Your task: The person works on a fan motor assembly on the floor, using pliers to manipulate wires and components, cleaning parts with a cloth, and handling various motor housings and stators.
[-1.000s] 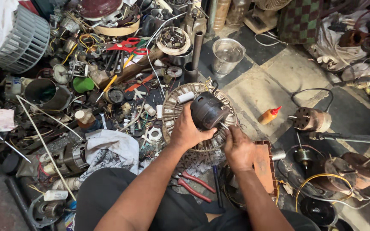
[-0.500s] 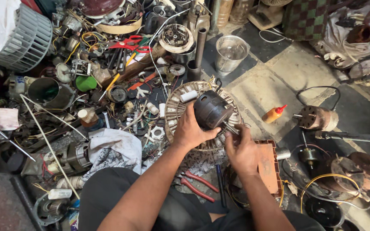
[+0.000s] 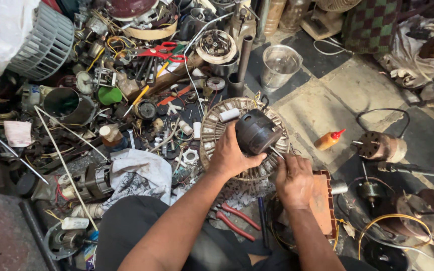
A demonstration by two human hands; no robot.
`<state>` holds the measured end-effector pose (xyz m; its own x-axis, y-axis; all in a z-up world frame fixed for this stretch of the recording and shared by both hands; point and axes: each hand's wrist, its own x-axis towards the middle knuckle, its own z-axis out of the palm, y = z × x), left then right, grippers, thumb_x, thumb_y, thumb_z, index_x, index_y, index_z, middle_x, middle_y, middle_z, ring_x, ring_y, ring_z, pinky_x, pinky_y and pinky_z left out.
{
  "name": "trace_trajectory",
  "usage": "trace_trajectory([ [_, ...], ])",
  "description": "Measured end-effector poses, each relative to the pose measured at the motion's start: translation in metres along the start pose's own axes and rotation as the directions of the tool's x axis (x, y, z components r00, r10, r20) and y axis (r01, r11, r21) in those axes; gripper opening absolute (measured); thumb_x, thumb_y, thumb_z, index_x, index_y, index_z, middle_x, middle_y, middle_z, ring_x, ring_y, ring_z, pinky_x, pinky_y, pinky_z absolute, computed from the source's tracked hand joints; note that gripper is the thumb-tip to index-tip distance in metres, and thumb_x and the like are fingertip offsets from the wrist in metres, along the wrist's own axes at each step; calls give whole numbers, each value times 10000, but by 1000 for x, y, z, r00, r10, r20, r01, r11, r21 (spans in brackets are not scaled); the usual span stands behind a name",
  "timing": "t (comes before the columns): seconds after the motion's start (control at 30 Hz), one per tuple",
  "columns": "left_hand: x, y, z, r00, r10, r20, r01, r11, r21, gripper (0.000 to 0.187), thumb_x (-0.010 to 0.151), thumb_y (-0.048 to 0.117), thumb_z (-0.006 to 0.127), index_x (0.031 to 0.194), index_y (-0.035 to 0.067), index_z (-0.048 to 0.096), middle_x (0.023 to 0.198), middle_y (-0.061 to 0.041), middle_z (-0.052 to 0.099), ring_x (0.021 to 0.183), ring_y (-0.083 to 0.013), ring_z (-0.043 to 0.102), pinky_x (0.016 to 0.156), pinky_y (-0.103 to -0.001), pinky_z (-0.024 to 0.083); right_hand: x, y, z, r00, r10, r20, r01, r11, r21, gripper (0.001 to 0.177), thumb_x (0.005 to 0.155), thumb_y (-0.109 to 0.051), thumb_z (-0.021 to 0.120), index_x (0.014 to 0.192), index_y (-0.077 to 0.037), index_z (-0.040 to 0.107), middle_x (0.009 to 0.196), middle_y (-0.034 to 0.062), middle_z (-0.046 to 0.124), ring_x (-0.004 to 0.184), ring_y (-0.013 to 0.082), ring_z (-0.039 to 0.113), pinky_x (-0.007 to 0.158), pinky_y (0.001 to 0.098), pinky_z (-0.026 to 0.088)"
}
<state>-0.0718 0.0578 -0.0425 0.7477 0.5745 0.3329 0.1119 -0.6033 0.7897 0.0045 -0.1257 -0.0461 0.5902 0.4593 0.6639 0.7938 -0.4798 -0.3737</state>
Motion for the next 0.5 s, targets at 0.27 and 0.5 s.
trace_trajectory([
  [0.27, -1, 1, 4, 1000, -7, -10, 6, 1000, -1, 1151, 576, 492, 942, 1445, 26, 348, 1318, -257, 591, 1217, -435, 610, 1013, -500, 498, -4, 50, 42, 606, 638, 476, -796, 491, 355, 517, 1075, -445, 526, 829, -8, 653, 631, 86, 589, 580, 239, 553, 571, 401, 455],
  [0.5, -2, -2, 6, 996, 62, -68, -61, 998, 20, 1163, 580, 496, 952, 1443, 16, 337, 1323, -271, 584, 1219, -452, 601, 1016, -502, 499, -6, 28, 16, 770, 569, 289, -634, 734, 243, 446, 1051, -437, 521, 998, -18, 662, 697, 92, 674, 621, 191, 638, 593, 349, 500],
])
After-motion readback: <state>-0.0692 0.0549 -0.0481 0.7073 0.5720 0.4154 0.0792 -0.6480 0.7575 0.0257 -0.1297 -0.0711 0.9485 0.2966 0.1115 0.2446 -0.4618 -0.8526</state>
